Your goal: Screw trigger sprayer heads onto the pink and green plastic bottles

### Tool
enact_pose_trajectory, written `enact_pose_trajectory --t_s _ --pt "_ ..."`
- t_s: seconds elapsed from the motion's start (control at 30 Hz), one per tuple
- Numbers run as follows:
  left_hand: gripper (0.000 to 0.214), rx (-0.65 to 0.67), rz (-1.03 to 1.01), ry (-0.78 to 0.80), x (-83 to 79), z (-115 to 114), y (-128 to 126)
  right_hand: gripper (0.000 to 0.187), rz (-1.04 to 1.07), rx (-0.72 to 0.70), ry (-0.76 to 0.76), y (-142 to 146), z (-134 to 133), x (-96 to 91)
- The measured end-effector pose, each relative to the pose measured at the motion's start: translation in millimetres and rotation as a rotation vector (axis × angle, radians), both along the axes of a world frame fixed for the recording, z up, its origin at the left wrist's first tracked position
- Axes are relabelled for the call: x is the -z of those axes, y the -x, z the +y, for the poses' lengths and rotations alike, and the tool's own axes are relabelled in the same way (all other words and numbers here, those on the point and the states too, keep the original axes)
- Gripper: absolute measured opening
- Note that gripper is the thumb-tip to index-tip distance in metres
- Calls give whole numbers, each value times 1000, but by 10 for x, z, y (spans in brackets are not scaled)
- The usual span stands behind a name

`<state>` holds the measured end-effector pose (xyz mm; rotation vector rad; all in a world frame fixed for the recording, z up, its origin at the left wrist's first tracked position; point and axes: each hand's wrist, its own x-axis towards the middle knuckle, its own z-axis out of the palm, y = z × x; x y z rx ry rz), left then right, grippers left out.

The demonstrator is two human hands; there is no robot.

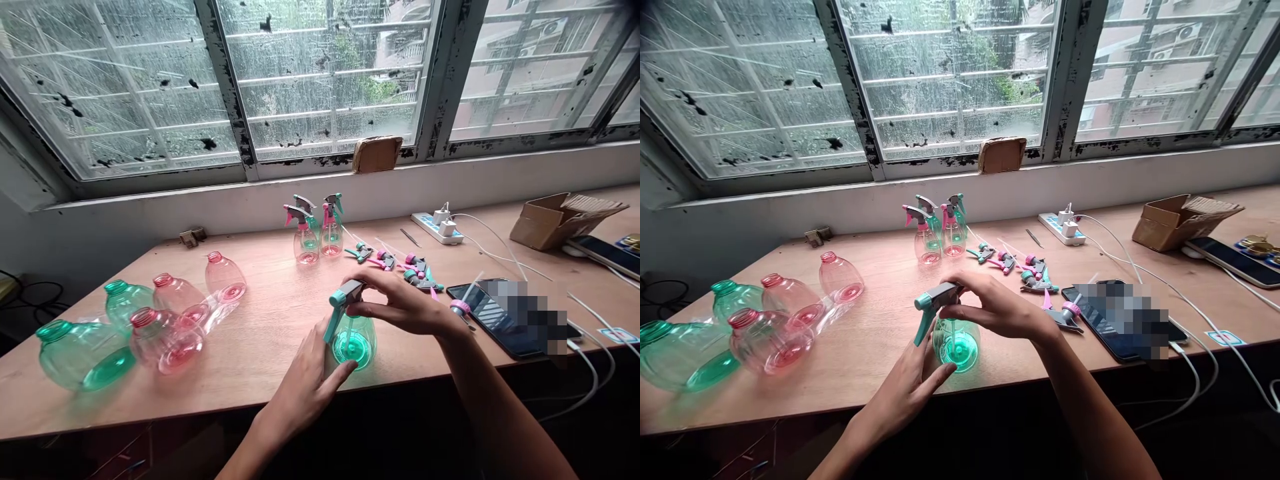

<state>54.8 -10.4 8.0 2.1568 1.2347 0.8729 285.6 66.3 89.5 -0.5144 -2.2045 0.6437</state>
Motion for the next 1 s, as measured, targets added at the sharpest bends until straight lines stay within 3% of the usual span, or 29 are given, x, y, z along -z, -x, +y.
enact_pose_trajectory --t_s 0.17,0.6,0.73,1.0 --pt "80 -4 -23 40 13 -3 20 18 -7 -3 0 26 -9 -22" --pt "39 -1 -220 166 -38 -19 40 17 -7 -15 17 47 -19 -8" --pt "24 -18 -240 196 49 33 41 17 15 18 20 25 15 18" --pt "53 -106 -223 98 160 63 15 16 7 33 1 37 34 37"
